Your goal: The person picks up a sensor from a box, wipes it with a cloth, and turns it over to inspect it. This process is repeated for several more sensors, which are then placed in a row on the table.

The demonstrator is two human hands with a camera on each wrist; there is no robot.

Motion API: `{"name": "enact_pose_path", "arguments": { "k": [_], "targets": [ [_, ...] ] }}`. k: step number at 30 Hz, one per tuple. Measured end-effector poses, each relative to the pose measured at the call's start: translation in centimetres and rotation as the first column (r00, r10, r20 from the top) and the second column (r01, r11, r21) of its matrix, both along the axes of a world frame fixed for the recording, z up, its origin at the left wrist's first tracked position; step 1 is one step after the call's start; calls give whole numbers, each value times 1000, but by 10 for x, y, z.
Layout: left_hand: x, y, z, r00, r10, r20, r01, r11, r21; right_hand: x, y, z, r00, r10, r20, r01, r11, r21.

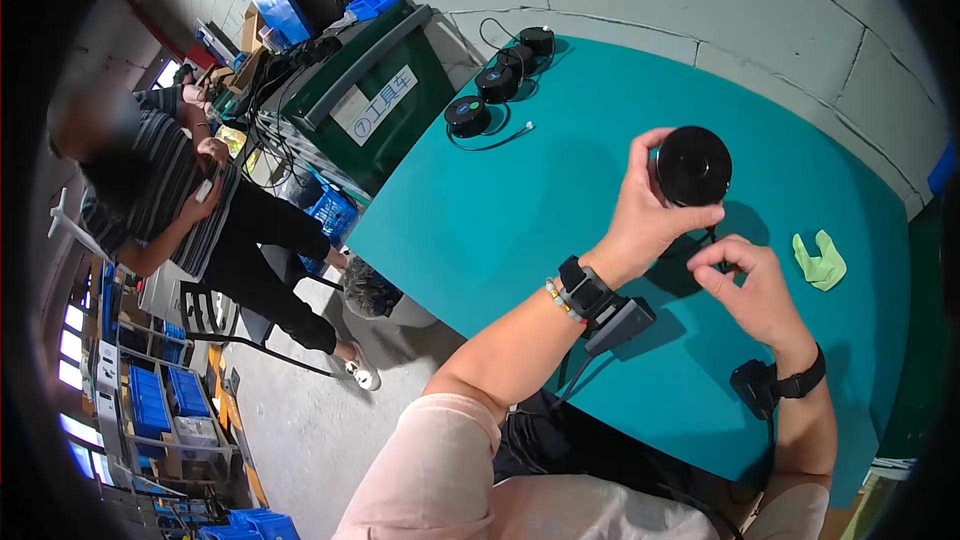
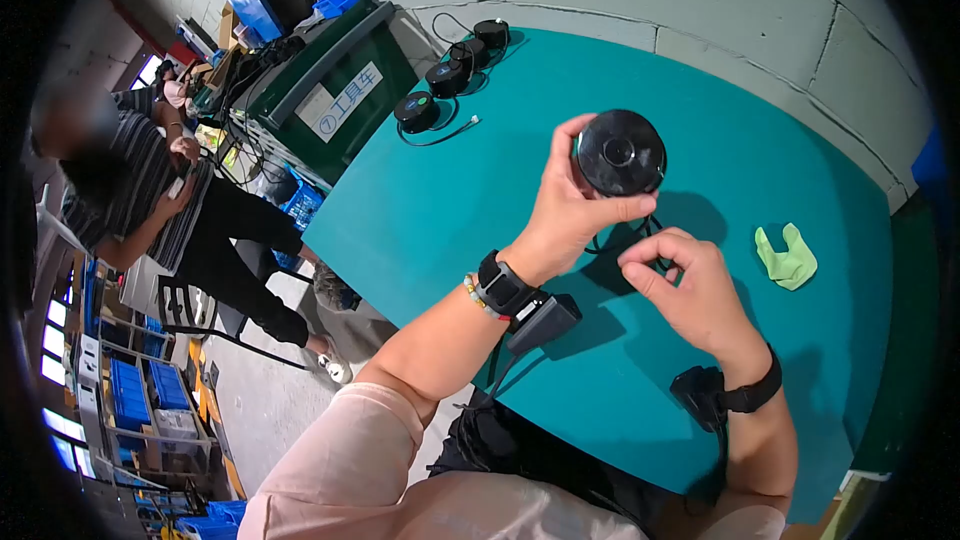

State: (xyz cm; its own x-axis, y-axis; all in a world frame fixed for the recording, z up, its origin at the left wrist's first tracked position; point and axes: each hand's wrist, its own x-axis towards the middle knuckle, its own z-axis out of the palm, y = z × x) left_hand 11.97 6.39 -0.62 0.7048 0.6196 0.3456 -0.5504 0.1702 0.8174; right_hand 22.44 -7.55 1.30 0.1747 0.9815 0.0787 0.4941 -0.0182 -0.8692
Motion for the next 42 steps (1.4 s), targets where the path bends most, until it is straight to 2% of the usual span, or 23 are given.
{"name": "enact_pose_path", "arguments": {
  "k": [1,2,3,5,7,13,15,16,17,18,19,21,26,29,31,32,33,34,35,37,39,40,42],
  "targets": [
    [-1,1,0,998,66,-16,-65,997,43,0,1,-1,1000,3,0,-3,1000,-7],
    [0,3,1,983,185,-13,-181,970,163,1,1,-2,998,-22,-62,25,998,52],
    [2,6,0,970,241,31,-242,946,217,4,-1,-3,991,-52,-123,65,993,103],
    [0,7,2,970,240,22,-240,948,210,12,-4,3,983,-73,-169,82,996,43],
    [-1,7,3,973,232,-3,-225,949,223,13,-6,13,948,-111,-298,143,986,88],
    [-1,5,4,963,264,-51,-244,938,247,27,-14,23,960,-156,-233,189,974,126],
    [-3,3,2,979,204,-28,-197,969,147,26,-15,25,954,-163,-253,214,959,188],
    [-4,6,2,977,210,-27,-204,967,150,24,-15,27,955,-156,-253,208,959,192],
    [-5,9,-1,999,7,-36,-10,997,-79,22,-16,29,952,-154,-265,219,946,240],
    [-6,11,-2,981,-196,4,188,935,-302,21,-16,31,949,-153,-274,232,929,287],
    [-7,13,-3,981,-195,7,188,935,-301,21,-15,30,950,-152,-272,231,929,289],
    [-6,13,-4,920,-378,102,380,801,-464,25,-14,25,949,-148,-277,248,895,371],
    [-8,19,-7,904,-412,116,414,773,-481,26,-15,22,958,-199,-207,255,921,294],
    [-9,19,-6,915,-391,95,387,792,-473,26,-15,25,957,-203,-205,257,924,284],
    [-8,15,-5,936,-338,102,350,852,-389,27,-16,27,955,-205,-216,263,920,291],
    [-7,13,-3,934,-342,101,354,850,-391,27,-17,29,946,-202,-253,274,916,293],
    [-7,11,-1,986,-161,-39,153,974,-168,27,-18,29,936,-199,-291,285,912,295],
    [-6,8,1,990,55,-129,-44,995,91,28,-18,29,934,-203,-294,291,910,294],
    [-6,4,4,990,51,-133,-39,995,93,29,-18,28,936,-189,-296,278,914,295],
    [-4,-2,8,980,178,-93,-140,938,318,28,-18,26,937,-177,-300,269,916,299],
    [-2,1,3,985,144,-93,-113,953,281,27,-17,27,947,-180,-267,280,870,405],
    [-4,5,2,978,79,-193,-31,970,242,26,-18,29,947,-174,-269,275,871,406],
    [-9,6,5,944,-76,-321,106,992,75,25,-22,38,954,-252,-164,300,785,542]
  ]
}}
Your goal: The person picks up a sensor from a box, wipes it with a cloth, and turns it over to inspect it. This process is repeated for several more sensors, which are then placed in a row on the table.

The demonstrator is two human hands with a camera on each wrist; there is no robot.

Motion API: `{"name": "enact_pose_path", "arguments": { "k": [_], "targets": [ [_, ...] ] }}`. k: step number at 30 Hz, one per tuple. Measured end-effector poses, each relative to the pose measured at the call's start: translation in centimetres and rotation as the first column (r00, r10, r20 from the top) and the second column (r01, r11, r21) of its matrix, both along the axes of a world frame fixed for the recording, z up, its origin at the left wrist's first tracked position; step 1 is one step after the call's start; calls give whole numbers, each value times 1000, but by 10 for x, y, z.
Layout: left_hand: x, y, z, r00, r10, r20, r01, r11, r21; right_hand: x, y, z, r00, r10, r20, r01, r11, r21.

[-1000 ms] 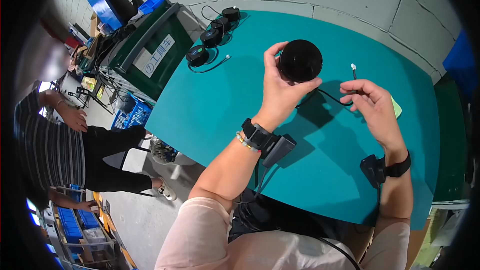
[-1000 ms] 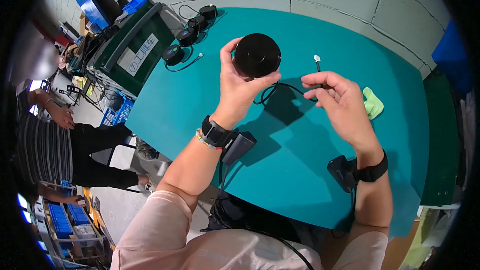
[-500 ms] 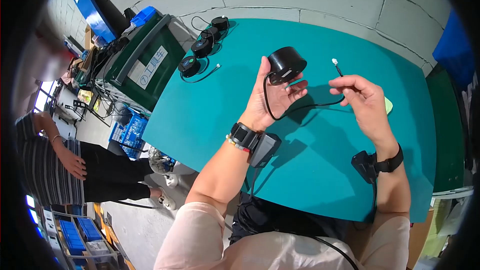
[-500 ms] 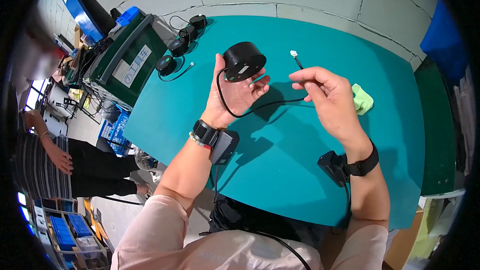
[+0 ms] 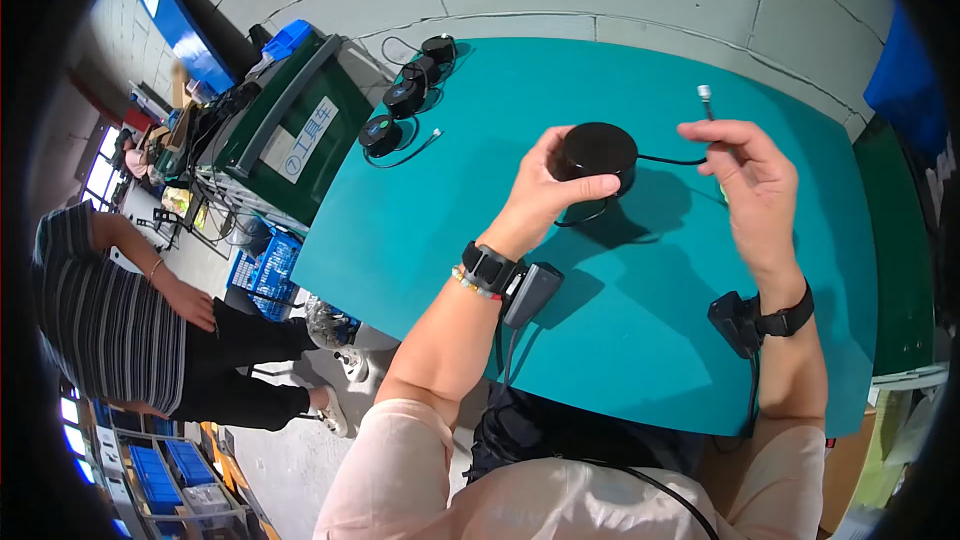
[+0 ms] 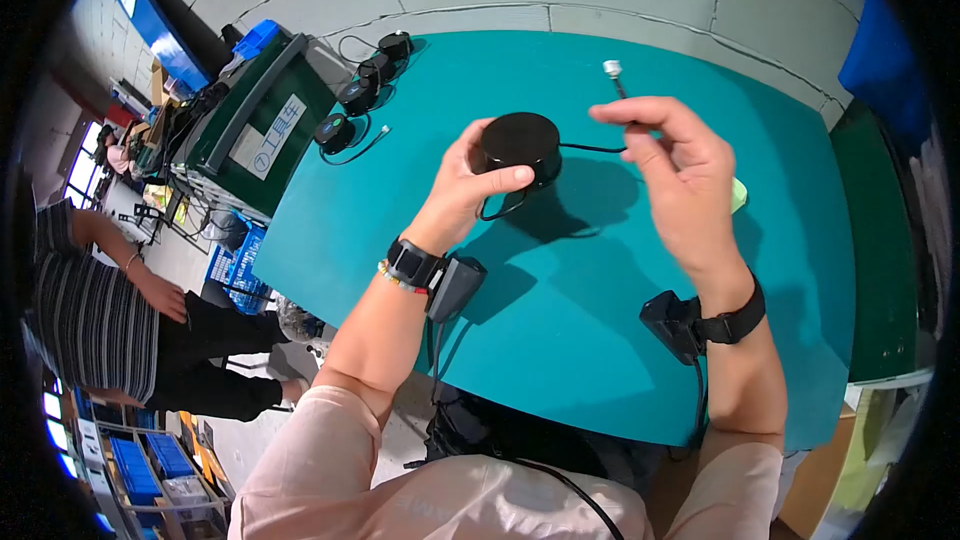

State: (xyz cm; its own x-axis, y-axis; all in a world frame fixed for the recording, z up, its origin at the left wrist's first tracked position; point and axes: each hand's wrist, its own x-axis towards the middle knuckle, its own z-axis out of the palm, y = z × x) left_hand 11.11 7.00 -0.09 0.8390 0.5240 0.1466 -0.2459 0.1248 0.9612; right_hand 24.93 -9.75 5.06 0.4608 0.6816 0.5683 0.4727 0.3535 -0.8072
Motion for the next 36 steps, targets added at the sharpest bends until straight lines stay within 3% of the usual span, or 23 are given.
{"name": "enact_pose_path", "arguments": {
  "k": [3,4,5,6,8,9,12,13,15,17,19,21,23,25,27,28,29,30,31,33,36],
  "targets": [
    [-2,6,-2,999,-23,-28,23,1000,-13,8,-6,7,999,-50,6,48,988,147],
    [1,14,-19,993,121,2,-119,970,213,11,-9,12,997,-80,20,75,978,194],
    [2,13,-17,992,126,11,-126,968,219,14,-13,16,997,-75,28,68,977,202],
    [2,11,-16,994,108,-26,-93,937,337,17,-17,21,995,-96,9,91,964,251],
    [-1,0,-6,991,-125,-44,130,980,153,22,-23,27,994,-109,-24,111,941,320],
    [0,-5,-4,987,-154,-38,158,980,125,24,-25,27,996,-93,-14,93,941,326],
    [3,-10,0,988,-124,-94,140,970,198,22,-23,26,995,-101,-3,98,949,299],
    [4,-13,4,995,-85,-41,90,988,123,18,-20,26,996,-91,-1,87,950,300],
    [8,-20,11,999,-40,8,39,998,45,9,-12,22,985,-21,-172,53,982,182],
    [14,-28,15,978,101,180,-71,983,-168,3,-4,12,967,29,-254,4,991,131],
    [16,-44,24,960,158,230,-98,962,-254,-3,4,-1,844,172,-508,-177,983,40],
    [15,-51,26,975,-16,223,124,868,-481,-9,11,-16,793,198,-576,-226,974,24],
    [15,-53,18,969,-65,237,178,851,-493,-16,15,-28,787,218,-578,-228,972,56],
    [11,-55,15,945,-194,263,309,793,-525,-18,14,-22,825,176,-538,-199,980,14],
    [3,-57,17,944,-190,270,313,773,-552,-18,9,-17,940,19,-340,-104,967,-234],
    [-1,-56,17,967,-153,201,238,822,-518,-18,9,-20,939,21,-343,-110,964,-241],
    [-6,-54,17,985,-113,133,163,865,-474,-17,9,-21,988,-6,-152,-41,952,-302],
    [-11,-48,13,982,-139,124,182,857,-483,-17,10,-22,999,-22,47,37,938,-344],
    [-18,-46,12,983,-136,123,179,857,-483,-19,9,-21,999,-19,45,34,938,-345],
    [-36,-44,13,995,-84,-49,66,951,-302,-26,6,-19,978,80,191,2,919,-393],
    [-55,-20,6,995,84,-61,-94,981,-171,-22,7,-29,955,162,249,-25,879,-476]
  ]
}}
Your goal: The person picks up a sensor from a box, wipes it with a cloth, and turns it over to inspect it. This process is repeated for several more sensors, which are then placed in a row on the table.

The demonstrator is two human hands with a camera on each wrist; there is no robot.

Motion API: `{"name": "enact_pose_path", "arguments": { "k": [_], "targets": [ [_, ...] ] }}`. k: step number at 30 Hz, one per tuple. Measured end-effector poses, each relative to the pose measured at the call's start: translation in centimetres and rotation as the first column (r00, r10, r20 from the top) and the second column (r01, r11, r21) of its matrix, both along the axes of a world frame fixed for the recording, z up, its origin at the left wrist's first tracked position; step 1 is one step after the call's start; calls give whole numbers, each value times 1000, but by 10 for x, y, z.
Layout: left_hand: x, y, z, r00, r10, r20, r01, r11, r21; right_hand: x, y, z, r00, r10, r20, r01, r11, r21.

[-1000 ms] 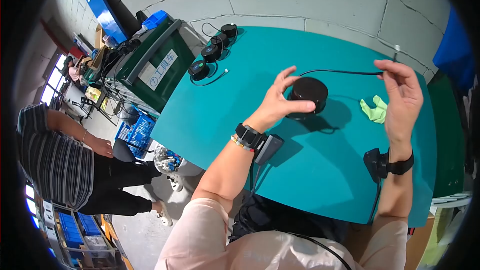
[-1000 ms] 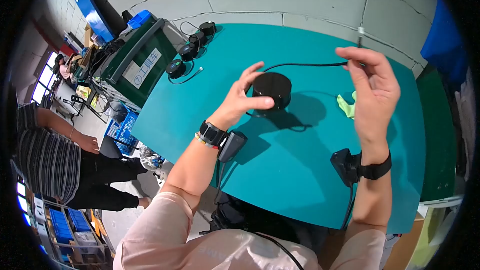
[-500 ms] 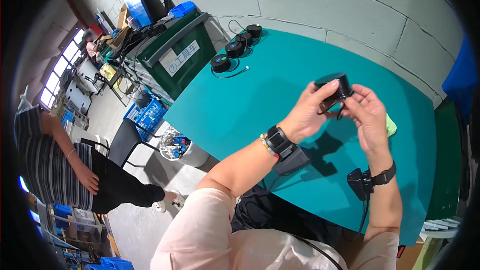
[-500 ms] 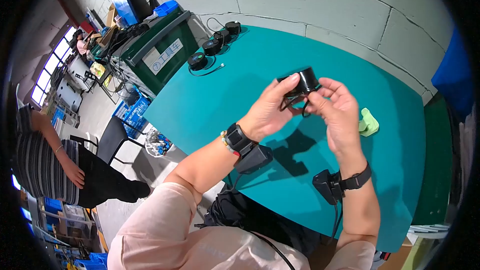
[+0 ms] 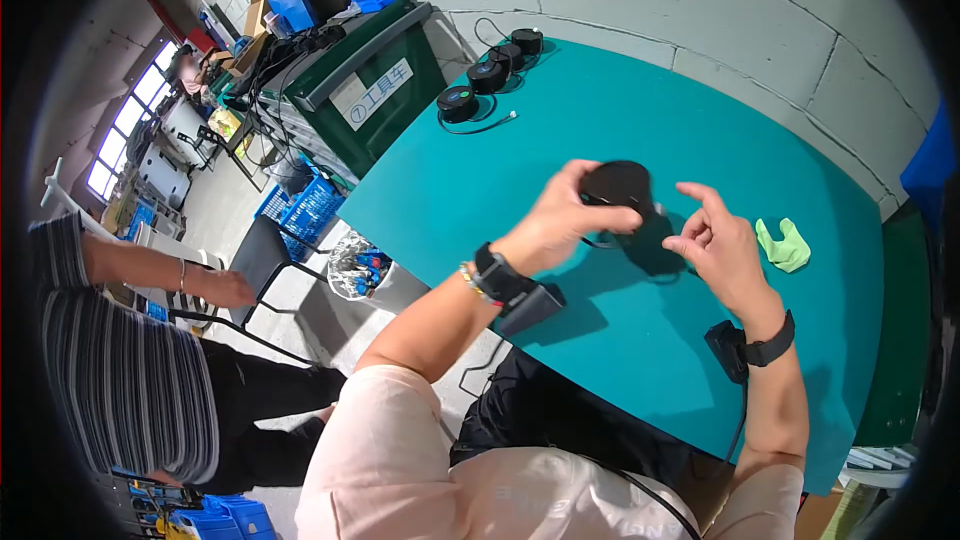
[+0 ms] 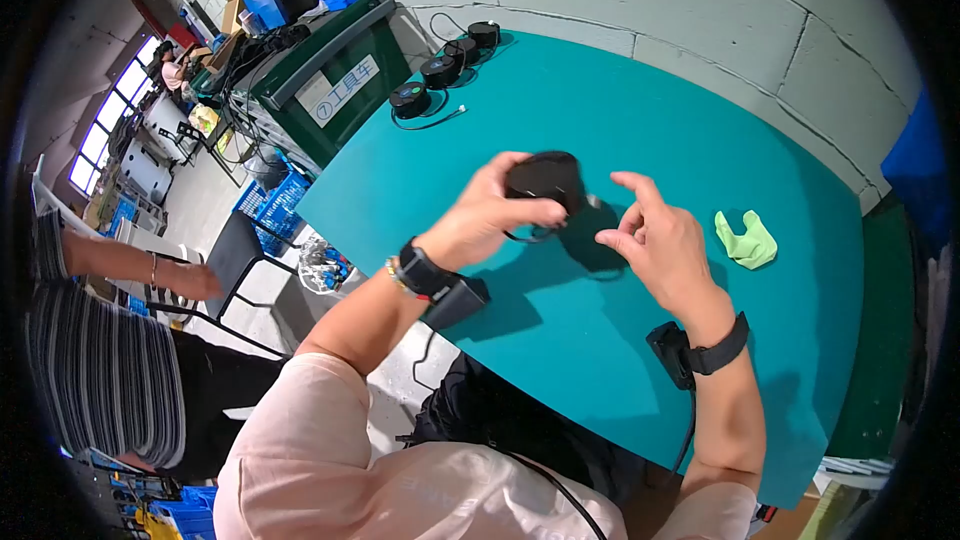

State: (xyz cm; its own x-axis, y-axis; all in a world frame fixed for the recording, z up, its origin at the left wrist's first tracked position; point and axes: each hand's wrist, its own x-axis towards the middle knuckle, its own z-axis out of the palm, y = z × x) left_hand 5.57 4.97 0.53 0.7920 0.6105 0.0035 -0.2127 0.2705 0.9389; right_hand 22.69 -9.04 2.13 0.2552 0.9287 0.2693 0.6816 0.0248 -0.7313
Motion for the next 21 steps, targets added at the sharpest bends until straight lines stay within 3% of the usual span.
{"name": "enact_pose_path", "arguments": {
  "k": [1,4,7,9,11,12,14,16,17,19,20,21],
  "targets": [
    [-9,15,-4,996,89,11,-90,993,81,1,0,-2,997,24,75,-20,999,-45],
    [-47,76,-10,942,333,34,-333,926,179,9,3,-13,996,27,79,-19,994,-108],
    [-84,136,-27,791,600,120,-611,765,204,19,6,-26,997,26,66,-14,984,-178],
    [-105,170,-43,684,708,175,-709,588,389,26,9,-37,998,31,47,-20,977,-213],
    [-121,190,-47,652,743,152,-726,555,405,34,13,-46,993,19,-116,-45,974,-222],
    [-128,198,-48,641,761,101,-724,556,408,37,14,-48,993,21,-118,-47,974,-222],
    [-137,204,-49,623,780,51,-725,552,411,41,16,-50,927,-25,-375,-68,970,-232],
    [-146,199,-47,607,764,-220,-577,614,538,40,16,-48,921,-29,-389,-67,971,-231],
    [-148,199,-50,602,767,-224,-580,612,537,39,15,-47,915,-37,-402,-61,972,-229],
    [-148,201,-55,290,892,-347,-351,437,828,39,16,-46,918,-36,-395,-62,971,-231],
    [-148,200,-55,163,891,-423,-166,448,879,39,16,-47,921,-40,-388,-57,971,-234],
    [-150,199,-54,160,889,-428,-165,452,877,39,16,-48,920,-39,-390,-60,969,-239]
  ]
}}
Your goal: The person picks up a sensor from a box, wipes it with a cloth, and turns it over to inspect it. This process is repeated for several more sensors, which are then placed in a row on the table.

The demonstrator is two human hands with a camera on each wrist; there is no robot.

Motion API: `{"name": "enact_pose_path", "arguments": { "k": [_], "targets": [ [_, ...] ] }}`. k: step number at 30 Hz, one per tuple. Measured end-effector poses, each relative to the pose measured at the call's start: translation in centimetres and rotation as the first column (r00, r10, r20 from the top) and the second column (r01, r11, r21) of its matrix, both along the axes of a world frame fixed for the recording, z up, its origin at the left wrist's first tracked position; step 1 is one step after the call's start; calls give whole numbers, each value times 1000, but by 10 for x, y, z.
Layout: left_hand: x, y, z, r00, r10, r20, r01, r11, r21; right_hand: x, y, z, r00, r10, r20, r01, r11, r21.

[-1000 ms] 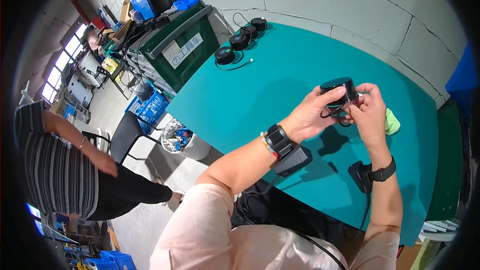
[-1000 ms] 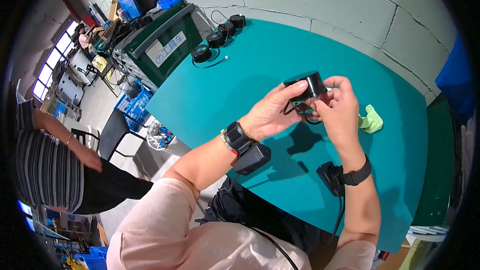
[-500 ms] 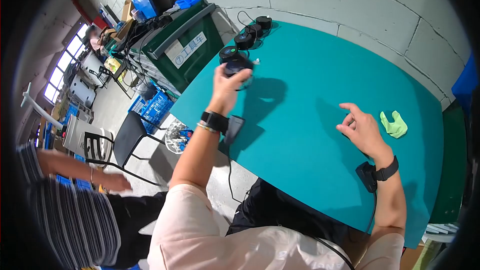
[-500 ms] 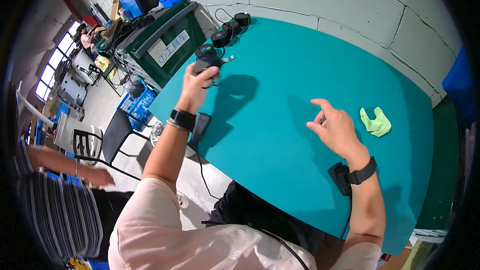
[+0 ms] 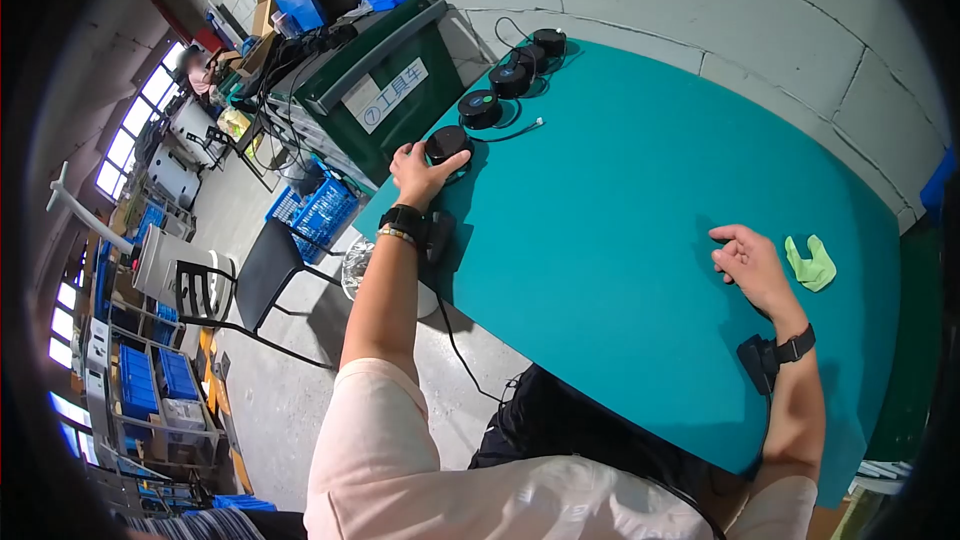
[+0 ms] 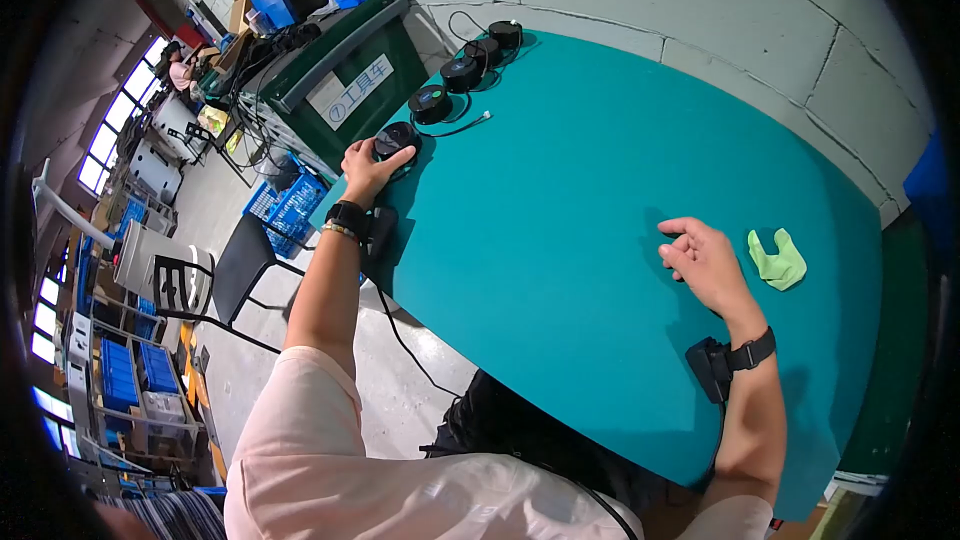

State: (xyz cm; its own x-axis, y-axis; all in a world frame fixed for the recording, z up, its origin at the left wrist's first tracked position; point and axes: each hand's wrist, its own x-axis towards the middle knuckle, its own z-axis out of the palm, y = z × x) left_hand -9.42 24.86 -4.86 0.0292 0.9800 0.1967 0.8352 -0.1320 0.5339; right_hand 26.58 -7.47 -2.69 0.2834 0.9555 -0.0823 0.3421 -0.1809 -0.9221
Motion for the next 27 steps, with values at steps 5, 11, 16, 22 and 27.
{"name": "enact_pose_path", "arguments": {
  "k": [5,11,16,22,27],
  "targets": [
    [0,13,-3,997,-56,48,61,993,-100,2,-1,0,1000,9,6,-9,1000,16],
    [2,22,-3,984,-119,135,128,990,-58,7,-2,-10,997,19,-74,-13,997,75],
    [14,8,27,969,-238,72,219,954,207,16,0,-20,997,37,-73,-32,997,68],
    [107,-131,132,352,-547,760,710,685,165,18,4,-21,998,66,19,-68,991,119],
    [194,-192,108,62,-239,969,920,391,37,12,-19,-3,976,32,216,-54,994,96]
  ]
}}
